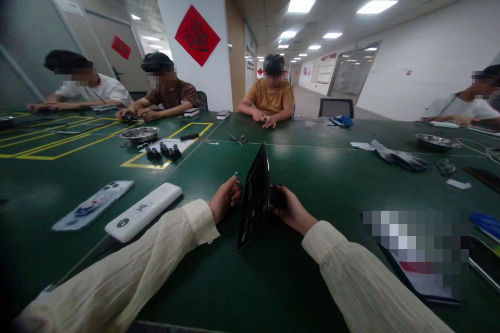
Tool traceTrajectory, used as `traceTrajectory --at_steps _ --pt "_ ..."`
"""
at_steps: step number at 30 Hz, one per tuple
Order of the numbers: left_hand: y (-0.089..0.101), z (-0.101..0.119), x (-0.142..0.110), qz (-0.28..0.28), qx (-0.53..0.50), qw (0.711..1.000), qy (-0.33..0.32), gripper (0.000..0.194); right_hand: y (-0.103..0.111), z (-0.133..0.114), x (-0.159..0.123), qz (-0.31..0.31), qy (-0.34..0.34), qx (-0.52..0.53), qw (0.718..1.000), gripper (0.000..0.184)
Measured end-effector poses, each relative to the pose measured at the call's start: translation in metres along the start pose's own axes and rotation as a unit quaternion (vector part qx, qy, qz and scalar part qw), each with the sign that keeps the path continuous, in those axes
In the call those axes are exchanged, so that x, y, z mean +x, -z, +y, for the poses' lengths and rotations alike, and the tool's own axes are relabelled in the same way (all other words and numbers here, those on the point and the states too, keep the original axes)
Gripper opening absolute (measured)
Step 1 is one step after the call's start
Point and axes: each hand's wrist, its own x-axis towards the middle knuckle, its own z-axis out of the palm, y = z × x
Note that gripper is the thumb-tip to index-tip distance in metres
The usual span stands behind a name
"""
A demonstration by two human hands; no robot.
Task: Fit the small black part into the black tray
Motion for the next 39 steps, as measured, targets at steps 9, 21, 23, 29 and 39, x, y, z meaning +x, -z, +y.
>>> traceTrajectory --at_steps 9,21,23,29,39 --pt "0.004 -0.007 0.004 -0.031 0.004 0.999 0.010 0.051 0.005 0.001 0.003 -0.011 0.005 -0.018 1.000 0.019" --pt "-0.002 -0.001 0.000 -0.015 -0.045 0.999 -0.005 0.048 0.004 0.001 0.000 -0.019 0.006 -0.033 0.999 0.019" --pt "-0.001 -0.003 0.000 -0.016 -0.031 0.999 0.006 0.048 0.006 0.001 0.001 -0.028 0.001 -0.030 0.999 0.019" --pt "0.003 -0.008 0.001 -0.024 -0.006 0.999 0.027 0.043 0.011 0.003 0.006 -0.038 0.002 -0.032 0.999 0.015" --pt "-0.004 -0.004 -0.006 -0.037 0.028 0.998 -0.030 0.037 0.011 0.002 0.004 -0.044 -0.001 -0.034 0.998 0.014"
